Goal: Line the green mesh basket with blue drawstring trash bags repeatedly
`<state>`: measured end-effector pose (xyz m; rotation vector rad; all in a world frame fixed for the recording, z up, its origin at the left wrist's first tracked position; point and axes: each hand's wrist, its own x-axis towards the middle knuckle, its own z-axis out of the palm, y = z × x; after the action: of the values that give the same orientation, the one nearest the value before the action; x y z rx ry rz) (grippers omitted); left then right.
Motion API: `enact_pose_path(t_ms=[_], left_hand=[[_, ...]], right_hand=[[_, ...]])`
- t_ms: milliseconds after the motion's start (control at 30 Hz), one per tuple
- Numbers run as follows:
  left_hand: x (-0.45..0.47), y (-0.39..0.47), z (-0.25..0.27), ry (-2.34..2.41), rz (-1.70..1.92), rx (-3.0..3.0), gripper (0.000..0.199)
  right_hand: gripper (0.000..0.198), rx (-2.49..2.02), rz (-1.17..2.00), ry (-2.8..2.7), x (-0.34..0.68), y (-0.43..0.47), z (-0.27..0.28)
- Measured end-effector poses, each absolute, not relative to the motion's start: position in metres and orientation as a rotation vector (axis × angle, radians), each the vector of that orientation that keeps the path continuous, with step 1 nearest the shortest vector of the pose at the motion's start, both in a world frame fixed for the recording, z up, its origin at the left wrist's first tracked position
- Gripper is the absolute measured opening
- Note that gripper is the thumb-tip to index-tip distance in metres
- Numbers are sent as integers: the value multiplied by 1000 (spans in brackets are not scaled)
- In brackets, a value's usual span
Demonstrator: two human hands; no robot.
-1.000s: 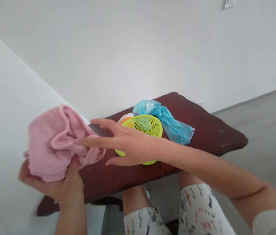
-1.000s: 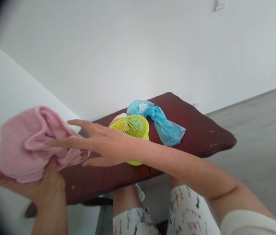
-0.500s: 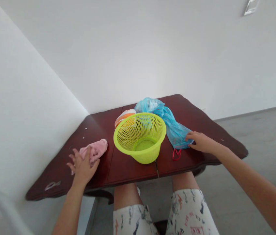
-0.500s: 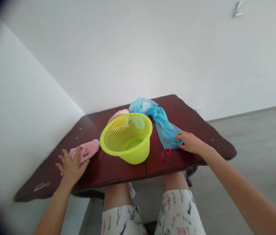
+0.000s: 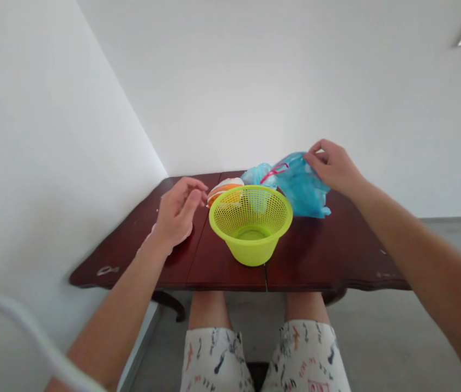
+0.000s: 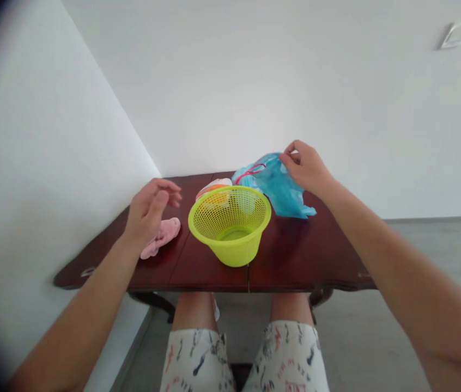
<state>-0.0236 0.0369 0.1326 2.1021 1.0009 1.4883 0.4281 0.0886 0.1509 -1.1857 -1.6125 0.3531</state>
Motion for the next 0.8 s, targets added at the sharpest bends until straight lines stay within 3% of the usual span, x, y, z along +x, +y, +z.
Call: enact_pose_path(t_ms=[200, 500, 667, 800], left_hand=[[70, 64, 196, 682, 1028, 1674, 81], [62, 71, 213, 607, 1450, 1441, 47], [21, 89, 216, 548, 1526, 1196, 25], [-3, 100, 224, 521, 1570, 1132, 22]], right_hand=[[40, -699, 664, -1599, 323, 78, 230], [65, -498, 1011, -1562, 291, 50, 224], [64, -566, 945, -1456, 304, 59, 225], [67, -584, 907, -1393, 314, 68, 231]])
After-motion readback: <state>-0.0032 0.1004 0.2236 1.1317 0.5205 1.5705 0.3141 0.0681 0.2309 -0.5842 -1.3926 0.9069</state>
